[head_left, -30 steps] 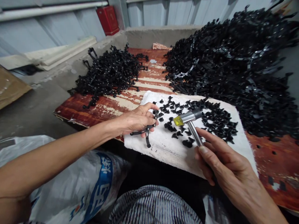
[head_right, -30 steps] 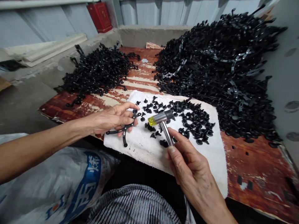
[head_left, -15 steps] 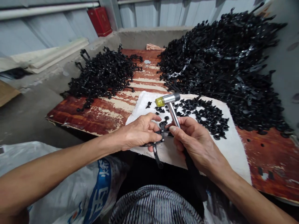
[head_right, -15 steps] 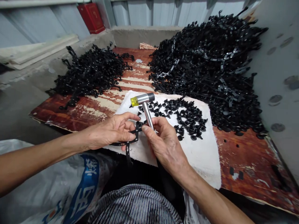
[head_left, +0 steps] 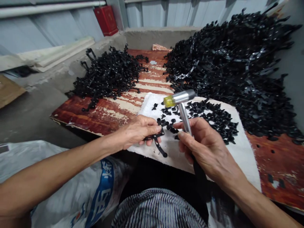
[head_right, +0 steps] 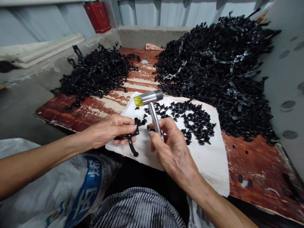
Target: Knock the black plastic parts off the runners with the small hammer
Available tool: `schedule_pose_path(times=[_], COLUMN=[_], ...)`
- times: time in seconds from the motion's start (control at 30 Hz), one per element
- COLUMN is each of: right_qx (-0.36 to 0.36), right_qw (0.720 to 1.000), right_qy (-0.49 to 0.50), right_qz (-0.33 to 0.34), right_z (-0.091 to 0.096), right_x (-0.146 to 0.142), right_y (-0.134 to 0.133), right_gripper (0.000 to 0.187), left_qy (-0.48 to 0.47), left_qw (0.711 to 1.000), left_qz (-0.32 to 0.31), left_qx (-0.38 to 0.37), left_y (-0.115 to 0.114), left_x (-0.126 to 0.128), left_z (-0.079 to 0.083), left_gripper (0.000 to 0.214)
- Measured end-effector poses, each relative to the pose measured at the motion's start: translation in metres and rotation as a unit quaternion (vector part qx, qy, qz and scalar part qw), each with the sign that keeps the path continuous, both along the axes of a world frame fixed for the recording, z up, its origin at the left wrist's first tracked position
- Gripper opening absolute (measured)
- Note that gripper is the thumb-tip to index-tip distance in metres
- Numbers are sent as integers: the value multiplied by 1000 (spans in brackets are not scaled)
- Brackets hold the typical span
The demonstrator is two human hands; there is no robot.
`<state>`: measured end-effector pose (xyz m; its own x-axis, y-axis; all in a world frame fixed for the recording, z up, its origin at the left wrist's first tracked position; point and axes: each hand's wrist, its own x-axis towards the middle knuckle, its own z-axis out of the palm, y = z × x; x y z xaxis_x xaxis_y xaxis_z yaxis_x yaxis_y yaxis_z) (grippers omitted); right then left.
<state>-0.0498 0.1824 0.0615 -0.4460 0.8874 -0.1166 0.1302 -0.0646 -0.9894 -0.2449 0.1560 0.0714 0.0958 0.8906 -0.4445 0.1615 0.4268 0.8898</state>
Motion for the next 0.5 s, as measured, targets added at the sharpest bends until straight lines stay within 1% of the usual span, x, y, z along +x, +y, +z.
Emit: schedule_pose_path(times=[0.1,0.23,0.37,0.5], right_qx=[-38,-79,-113,-123], right_qw=[999,991,986,982], right_qy=[23,71,85,95], right_qz=[-27,-80,-87,-109], right_z=[1,-6,-15,-22], right_x=[13,24,28,28], right_y=[-7,-20,-30,-32], right_gripper=[24,31,29,31], left_qy=[-15,-15,-3,6], left_qw=[999,994,992,992], left_qz=[47,94,110,112], left_qx=[-9,-50,-61,-58], left_y=[8,17,21,22], left_x=[-7,-7,-3,-3], left_z=[-4,-6,-7,-9], left_gripper=[20,23,24,23])
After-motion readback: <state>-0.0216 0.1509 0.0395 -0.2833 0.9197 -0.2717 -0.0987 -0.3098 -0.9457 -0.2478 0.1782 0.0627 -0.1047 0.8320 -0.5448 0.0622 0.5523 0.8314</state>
